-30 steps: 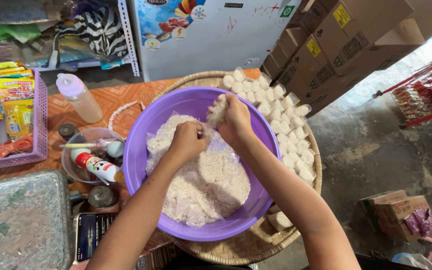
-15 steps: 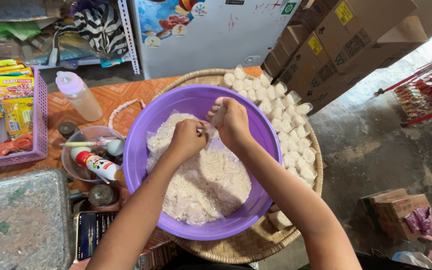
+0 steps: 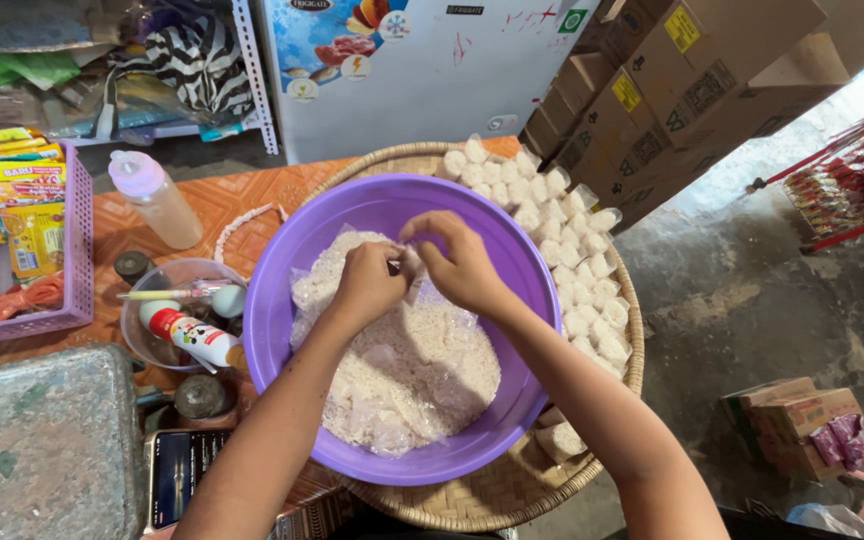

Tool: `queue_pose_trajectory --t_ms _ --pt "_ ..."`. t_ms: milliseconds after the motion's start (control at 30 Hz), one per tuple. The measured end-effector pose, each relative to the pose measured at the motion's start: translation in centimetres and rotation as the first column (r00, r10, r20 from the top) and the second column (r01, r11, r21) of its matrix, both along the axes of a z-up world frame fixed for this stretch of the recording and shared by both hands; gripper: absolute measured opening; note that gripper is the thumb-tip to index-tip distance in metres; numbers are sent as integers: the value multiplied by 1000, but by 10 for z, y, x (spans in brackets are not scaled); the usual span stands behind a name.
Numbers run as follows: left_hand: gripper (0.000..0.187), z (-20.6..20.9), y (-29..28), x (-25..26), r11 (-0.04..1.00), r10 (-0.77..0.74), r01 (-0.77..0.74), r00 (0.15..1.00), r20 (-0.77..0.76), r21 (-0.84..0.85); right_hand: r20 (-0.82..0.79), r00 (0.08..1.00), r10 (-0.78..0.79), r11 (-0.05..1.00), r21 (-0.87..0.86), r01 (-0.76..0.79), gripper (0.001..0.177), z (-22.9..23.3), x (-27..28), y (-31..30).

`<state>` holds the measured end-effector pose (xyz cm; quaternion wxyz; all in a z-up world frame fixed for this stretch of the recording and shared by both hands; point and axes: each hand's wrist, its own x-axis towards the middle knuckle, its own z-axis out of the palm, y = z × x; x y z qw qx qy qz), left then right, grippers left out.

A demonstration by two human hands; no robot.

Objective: The person repeatedly scoops a white granular substance from a purple bowl, places it into small plastic bags, and ties each bag into a small bundle. The finished bundles are placed into a large woven basket beside the bowl. The process is repeated continuously throughout the clip.

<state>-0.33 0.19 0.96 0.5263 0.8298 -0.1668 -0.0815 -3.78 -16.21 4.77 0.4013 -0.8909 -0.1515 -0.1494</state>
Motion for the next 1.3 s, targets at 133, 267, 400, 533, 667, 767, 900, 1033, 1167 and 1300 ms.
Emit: queue_pose_trajectory --t_ms 133,267,400,533,667,767,900,1033,1167,1300 --pt "18 1 0 0 995 -6 1 998 -57 -98 -22 998 -55 958 -284 47 25 20 -9 -4" --pt "20 -5 -1 0 993 -6 3 1000 -23 -115 -164 986 -35 971 -241 -5 23 15 -29 3" --pt "20 -8 0 -1 989 -51 24 981 -185 -145 -96 995 9 979 -202 -28 16 5 -30 -3" --pt "33 8 -3 6 978 -141 102 967 -211 -184 -165 983 84 971 -206 -118 8 15 -23 -17" --pt "66 18 1 -1 930 -335 344 939 81 -129 -55 970 236 940 -239 -243 7 56 -27 -41" --pt "65 8 -6 -3 887 -445 443 896 16 -134 -70 966 250 937 -232 -259 11 80 -33 -43" --pt "47 -6 -9 -3 856 -501 479 861 -86 -193 -161 963 218 937 -240 -252 23 102 -37 -41" --pt "42 -7 -9 -2 871 -466 428 875 -130 -241 -213 948 237 947 -168 -274 25 110 -43 -40" --pt "36 1 -7 -5 882 -447 415 887 -114 -223 -230 965 126 968 -185 -170 10 95 -41 -37" --pt "38 12 -5 -7 902 -410 393 909 -70 -180 -426 903 -51 998 13 62 9 80 -37 -39"
